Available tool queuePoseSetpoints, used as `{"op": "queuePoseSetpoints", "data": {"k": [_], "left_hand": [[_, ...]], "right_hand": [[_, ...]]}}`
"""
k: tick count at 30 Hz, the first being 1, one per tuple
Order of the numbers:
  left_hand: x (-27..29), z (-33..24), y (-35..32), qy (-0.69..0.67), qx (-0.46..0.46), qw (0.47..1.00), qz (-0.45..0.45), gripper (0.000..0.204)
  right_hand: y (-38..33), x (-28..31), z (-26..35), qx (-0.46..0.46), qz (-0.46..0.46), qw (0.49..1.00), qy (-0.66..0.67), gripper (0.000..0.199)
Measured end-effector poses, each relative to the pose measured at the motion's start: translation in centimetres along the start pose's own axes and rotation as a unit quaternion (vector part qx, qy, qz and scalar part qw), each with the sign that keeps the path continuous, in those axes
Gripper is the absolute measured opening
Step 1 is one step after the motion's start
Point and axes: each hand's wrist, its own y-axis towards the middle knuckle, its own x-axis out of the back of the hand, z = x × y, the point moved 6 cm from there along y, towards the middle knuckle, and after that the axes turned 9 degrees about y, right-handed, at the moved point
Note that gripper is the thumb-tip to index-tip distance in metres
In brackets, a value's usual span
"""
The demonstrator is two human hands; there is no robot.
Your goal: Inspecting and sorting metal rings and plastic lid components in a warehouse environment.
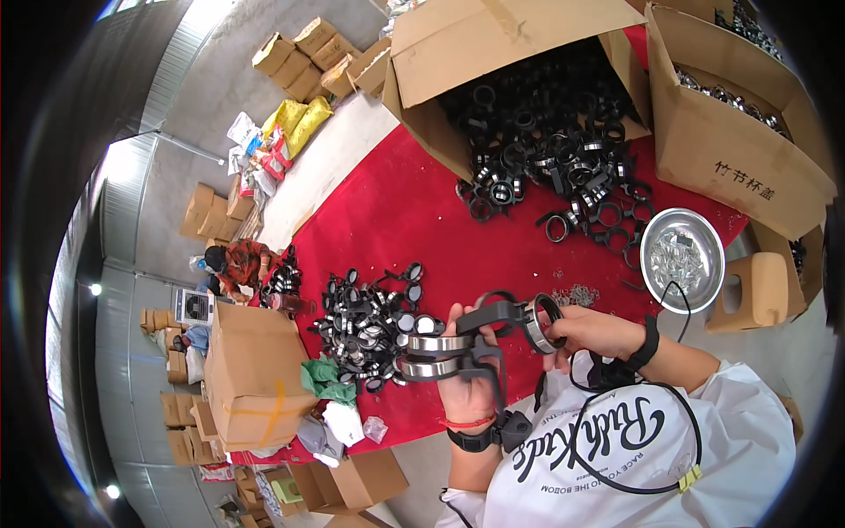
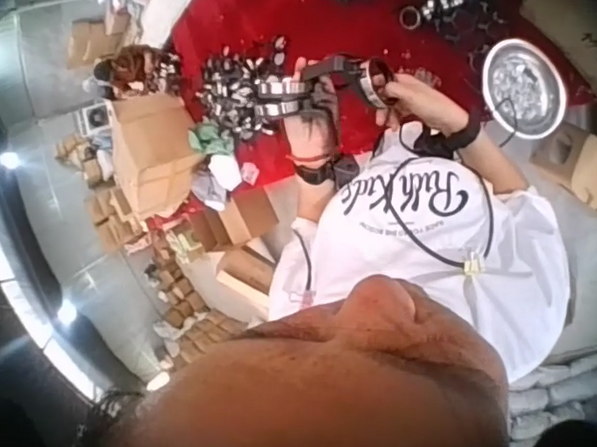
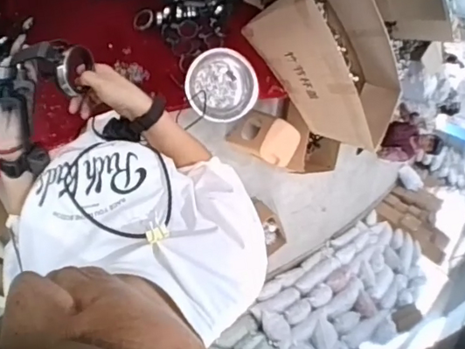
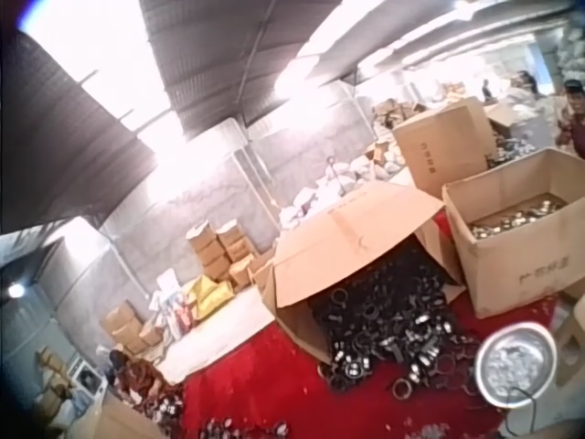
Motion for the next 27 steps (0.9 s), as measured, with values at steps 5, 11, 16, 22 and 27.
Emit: {"op": "queuePoseSetpoints", "data": {"k": [5,11,16,22,27], "left_hand": [[-0.2,-0.2,-0.2,0.068,-0.045,0.996,0.024,0.022],[-1.6,-0.9,-1.5,0.232,-0.165,0.956,0.072,0.017],[-0.9,-1.5,-1.8,0.243,-0.203,0.947,0.058,0.018],[-0.4,-1.8,-1.6,0.243,-0.209,0.943,0.086,0.019],[-0.3,-1.8,-1.5,0.23,-0.206,0.946,0.102,0.019]], "right_hand": [[0.1,-0.2,-1.1,-0.027,0.081,0.979,0.187,0.024],[-0.4,-0.9,-1.2,-0.056,0.065,0.979,0.186,0.025],[-0.9,-1.4,-0.9,-0.054,0.077,0.979,0.182,0.023],[-1.1,-1.6,-0.8,-0.059,0.07,0.976,0.199,0.02],[-1.6,-2.0,-0.3,-0.055,0.078,0.978,0.185,0.02]]}}
